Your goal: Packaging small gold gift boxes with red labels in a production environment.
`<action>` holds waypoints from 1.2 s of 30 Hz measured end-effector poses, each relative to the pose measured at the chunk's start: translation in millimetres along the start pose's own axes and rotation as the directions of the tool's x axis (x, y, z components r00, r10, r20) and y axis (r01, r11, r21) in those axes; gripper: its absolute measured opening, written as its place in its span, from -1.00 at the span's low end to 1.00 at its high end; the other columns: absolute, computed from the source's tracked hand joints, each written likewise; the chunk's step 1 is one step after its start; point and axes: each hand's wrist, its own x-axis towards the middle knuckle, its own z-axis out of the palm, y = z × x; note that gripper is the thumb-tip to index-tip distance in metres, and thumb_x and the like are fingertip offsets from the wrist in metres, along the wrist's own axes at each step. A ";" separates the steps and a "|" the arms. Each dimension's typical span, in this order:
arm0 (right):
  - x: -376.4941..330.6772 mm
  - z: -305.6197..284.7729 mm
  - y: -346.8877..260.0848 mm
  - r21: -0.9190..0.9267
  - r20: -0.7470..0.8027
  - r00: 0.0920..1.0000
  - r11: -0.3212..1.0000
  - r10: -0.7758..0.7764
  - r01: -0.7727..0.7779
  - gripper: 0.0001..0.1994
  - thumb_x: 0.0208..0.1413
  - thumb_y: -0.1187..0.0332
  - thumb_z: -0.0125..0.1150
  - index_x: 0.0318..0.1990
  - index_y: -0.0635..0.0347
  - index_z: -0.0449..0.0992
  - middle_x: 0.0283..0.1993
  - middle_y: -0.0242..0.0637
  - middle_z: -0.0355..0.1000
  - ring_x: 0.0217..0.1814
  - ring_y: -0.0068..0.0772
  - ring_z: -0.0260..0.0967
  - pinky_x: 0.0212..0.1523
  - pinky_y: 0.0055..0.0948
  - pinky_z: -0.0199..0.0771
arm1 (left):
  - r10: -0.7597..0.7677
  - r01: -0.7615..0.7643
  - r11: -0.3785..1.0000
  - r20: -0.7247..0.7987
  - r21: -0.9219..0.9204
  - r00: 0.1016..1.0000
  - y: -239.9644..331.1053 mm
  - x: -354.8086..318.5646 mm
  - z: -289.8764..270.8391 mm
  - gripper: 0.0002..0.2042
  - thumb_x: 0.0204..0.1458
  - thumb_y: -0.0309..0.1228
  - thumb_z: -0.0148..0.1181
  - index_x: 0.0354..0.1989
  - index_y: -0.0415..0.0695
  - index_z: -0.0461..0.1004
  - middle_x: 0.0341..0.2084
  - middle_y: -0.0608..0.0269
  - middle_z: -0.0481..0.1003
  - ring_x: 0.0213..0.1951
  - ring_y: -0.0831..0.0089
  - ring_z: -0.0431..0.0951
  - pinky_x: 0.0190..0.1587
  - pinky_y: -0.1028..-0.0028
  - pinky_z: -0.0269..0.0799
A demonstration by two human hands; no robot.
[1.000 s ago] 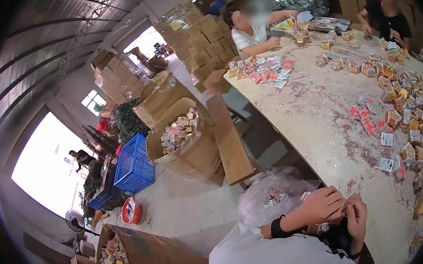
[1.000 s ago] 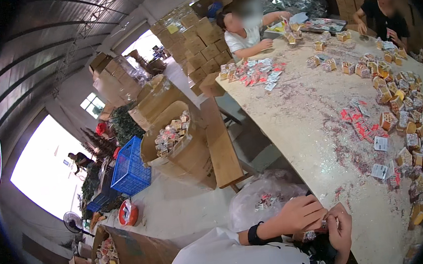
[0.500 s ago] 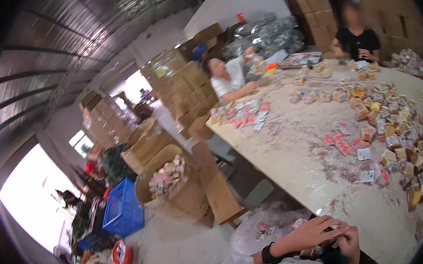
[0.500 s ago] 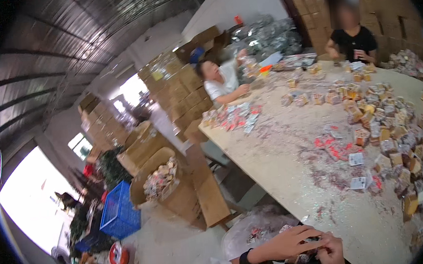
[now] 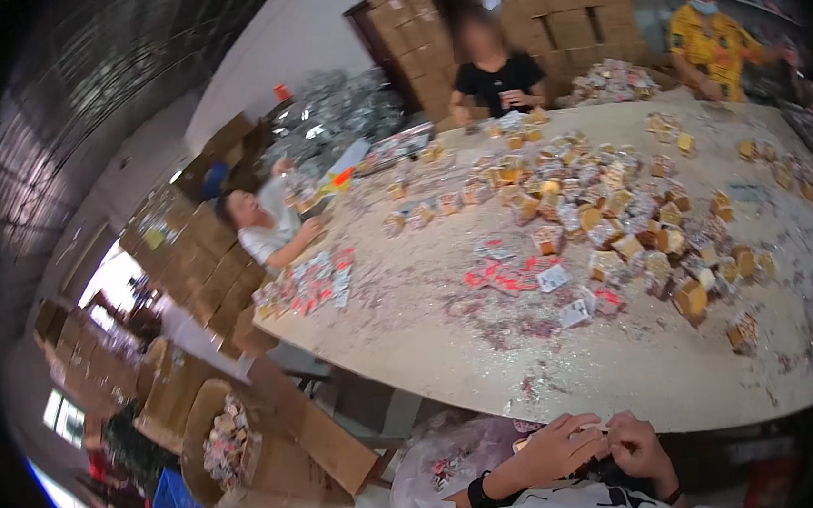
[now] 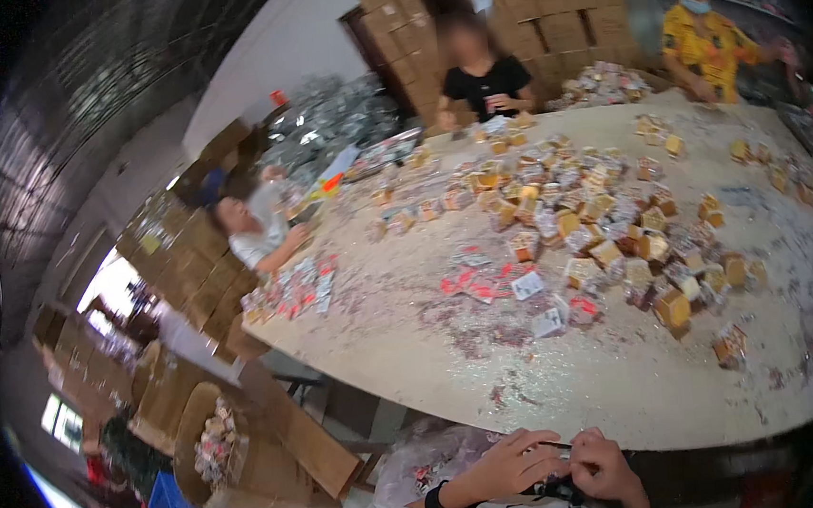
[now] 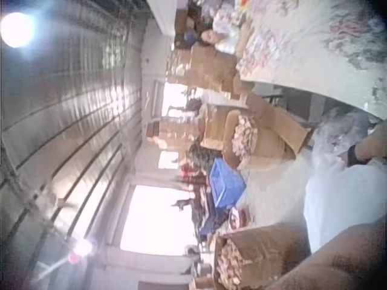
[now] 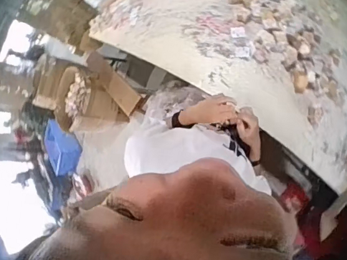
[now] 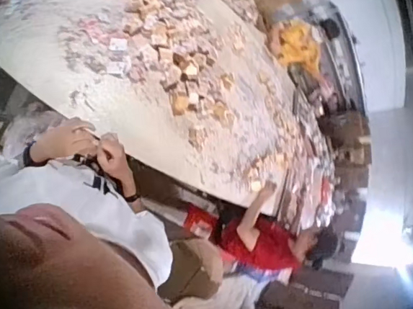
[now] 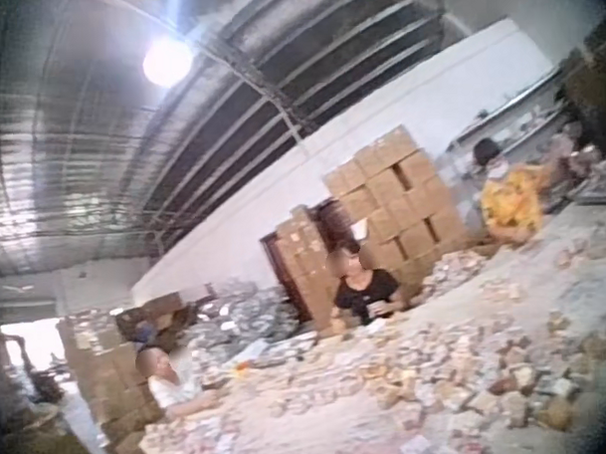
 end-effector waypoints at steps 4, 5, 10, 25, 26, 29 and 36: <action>-7.1 7.7 -23.8 0.057 -0.178 0.969 0.985 0.171 -0.163 -0.85 -0.10 0.57 0.17 -0.30 0.29 0.45 -0.40 -0.22 0.41 -0.32 -0.36 0.38 -0.22 -0.46 0.37 | 0.095 -0.090 0.995 -0.150 0.040 0.984 -11.8 9.0 8.7 -0.75 -0.20 -0.46 0.16 -0.26 -0.09 0.46 -0.24 0.31 0.39 0.02 0.24 0.35 -0.14 0.32 0.32; -4.9 11.7 -30.1 0.104 -0.211 0.962 0.982 0.176 -0.157 -0.84 -0.10 0.57 0.20 -0.29 0.30 0.46 -0.38 -0.22 0.42 -0.29 -0.39 0.38 -0.21 -0.47 0.37 | 0.101 -0.098 0.995 -0.196 0.028 0.975 -12.6 13.4 10.8 -0.78 -0.23 -0.47 0.19 -0.32 -0.10 0.49 -0.25 0.32 0.39 0.01 0.22 0.36 -0.15 0.30 0.33; -3.7 20.2 -17.8 0.225 -0.241 0.958 0.969 0.158 -0.103 -0.83 -0.07 0.61 0.24 -0.27 0.35 0.48 -0.33 -0.21 0.44 -0.26 -0.46 0.38 -0.21 -0.51 0.36 | 0.198 -0.185 0.980 -0.221 0.078 0.955 -23.6 6.3 7.5 -0.82 -0.23 -0.43 0.24 -0.37 -0.08 0.51 -0.30 0.31 0.36 0.03 0.25 0.33 -0.16 0.29 0.36; -19.1 35.2 12.1 0.488 -0.093 0.947 0.843 0.307 -0.226 -0.92 0.08 0.49 0.18 -0.32 0.32 0.45 -0.35 -0.38 0.39 -0.31 -0.66 0.27 -0.27 -0.61 0.28 | -0.156 0.488 0.627 0.516 -0.607 0.842 -46.3 16.0 -2.8 -0.87 -0.01 -0.49 0.18 -0.29 -0.23 0.45 -0.33 0.10 0.31 -0.21 0.26 0.39 -0.18 0.41 0.35; -22.8 38.6 20.0 0.534 -0.108 0.948 0.822 0.298 -0.198 -0.92 0.08 0.49 0.18 -0.32 0.31 0.45 -0.34 -0.39 0.37 -0.28 -0.66 0.26 -0.24 -0.60 0.27 | -0.137 0.477 0.633 0.518 -0.610 0.844 -48.6 24.9 -7.2 -0.87 -0.01 -0.49 0.18 -0.29 -0.23 0.45 -0.33 0.10 0.31 -0.21 0.26 0.39 -0.18 0.41 0.35; -24.2 31.5 24.4 0.637 -0.142 0.924 0.747 0.354 -0.189 -0.91 0.08 0.46 0.18 -0.33 0.29 0.44 -0.34 -0.42 0.34 -0.26 -0.65 0.24 -0.22 -0.59 0.26 | 0.047 0.267 0.751 0.452 -0.605 0.891 -50.5 72.2 -44.8 -0.73 -0.04 -0.56 0.19 -0.12 -0.21 0.44 -0.28 0.14 0.34 -0.22 0.35 0.41 -0.17 0.48 0.39; -21.0 22.6 33.2 0.726 -0.378 0.795 0.685 0.474 -0.063 -0.93 0.02 0.51 0.09 -0.46 0.29 0.36 -0.50 -0.29 0.25 -0.42 -0.50 0.15 -0.37 -0.56 0.14 | 0.395 0.264 -0.373 0.105 -0.889 0.913 -24.5 136.6 -134.4 -0.20 0.01 0.32 -0.41 0.29 -0.04 -0.05 -0.30 -0.13 0.44 -0.24 0.14 0.50 -0.14 0.00 0.33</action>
